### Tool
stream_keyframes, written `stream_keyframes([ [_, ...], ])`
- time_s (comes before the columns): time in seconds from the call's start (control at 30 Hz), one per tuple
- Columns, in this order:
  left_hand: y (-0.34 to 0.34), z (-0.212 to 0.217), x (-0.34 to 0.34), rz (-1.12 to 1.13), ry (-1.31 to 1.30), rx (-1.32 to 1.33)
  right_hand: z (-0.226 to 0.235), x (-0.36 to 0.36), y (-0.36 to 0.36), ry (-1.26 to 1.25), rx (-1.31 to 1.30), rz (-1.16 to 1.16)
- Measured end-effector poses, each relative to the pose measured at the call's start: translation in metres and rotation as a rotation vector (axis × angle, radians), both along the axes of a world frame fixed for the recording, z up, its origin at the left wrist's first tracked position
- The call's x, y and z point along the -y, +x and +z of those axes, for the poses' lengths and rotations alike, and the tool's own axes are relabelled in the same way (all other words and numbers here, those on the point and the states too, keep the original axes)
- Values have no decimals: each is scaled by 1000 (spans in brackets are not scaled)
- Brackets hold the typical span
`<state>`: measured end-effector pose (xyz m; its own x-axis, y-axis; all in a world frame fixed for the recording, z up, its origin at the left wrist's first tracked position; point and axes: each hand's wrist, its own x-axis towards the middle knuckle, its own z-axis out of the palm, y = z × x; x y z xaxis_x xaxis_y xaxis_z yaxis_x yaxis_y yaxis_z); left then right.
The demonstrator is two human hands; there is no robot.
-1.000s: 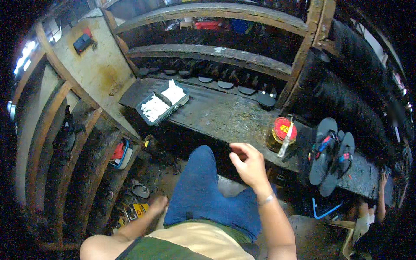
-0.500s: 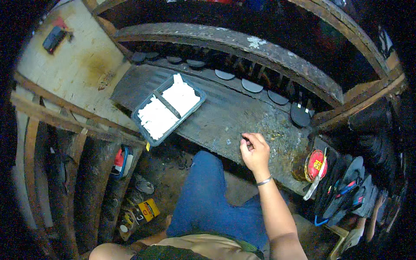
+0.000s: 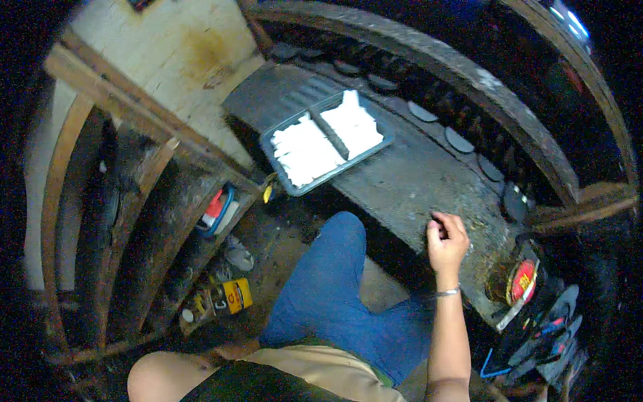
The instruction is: The person assembles flip-flops by attaching straps to black rubber soles. They repeatedly pick up soles and straps, align the straps over adhesive patches, press them into place, and inspect the fit. The person handles multiple soles and different colored straps, placing finished pairs on a nearby shelf.
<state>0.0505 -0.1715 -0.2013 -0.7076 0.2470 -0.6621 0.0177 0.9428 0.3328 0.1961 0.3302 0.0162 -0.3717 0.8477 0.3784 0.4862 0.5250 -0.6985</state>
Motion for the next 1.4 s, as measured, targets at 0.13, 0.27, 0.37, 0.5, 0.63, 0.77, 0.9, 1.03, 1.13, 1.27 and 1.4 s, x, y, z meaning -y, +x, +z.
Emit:
stream_keyframes([
  [0.13, 18, -6, 9, 8, 3, 11, -4, -1, 3, 46, 15, 42],
  [0.27, 25, -3, 3, 12, -9, 3, -6, -2, 8, 4, -18, 48],
  [0.37, 19, 10, -11, -5, -33, 14, -2, -2, 7, -8, 3, 12],
  [0.5, 3, 30, -27, -36, -61, 38, 7, -5, 4, -30, -13, 19],
  [0.63, -12, 34, -39, -64, -64, 48, 12, -10, 0, -80, -28, 20],
  [0.77, -33, 17, -48, -110, -47, 27, 4, -8, -1, -1, -76, 20],
  [0.9, -67, -18, -62, -252, 16, 10, -9, -7, 5, -9, -133, -19],
  [1.03, -94, -32, -87, -350, 159, -4, -15, -5, 13, 18, -105, -28],
  [1.13, -127, 12, -124, -324, 631, -125, -14, -7, 10, -9, -151, -90],
  [1.27, -194, 127, -202, 153, 1200, -74, -16, -33, 16, -485, -1020, -440],
  [1.4, -225, 203, -272, 270, 1302, 320, -13, -88, 46, -676, -1484, -607],
])
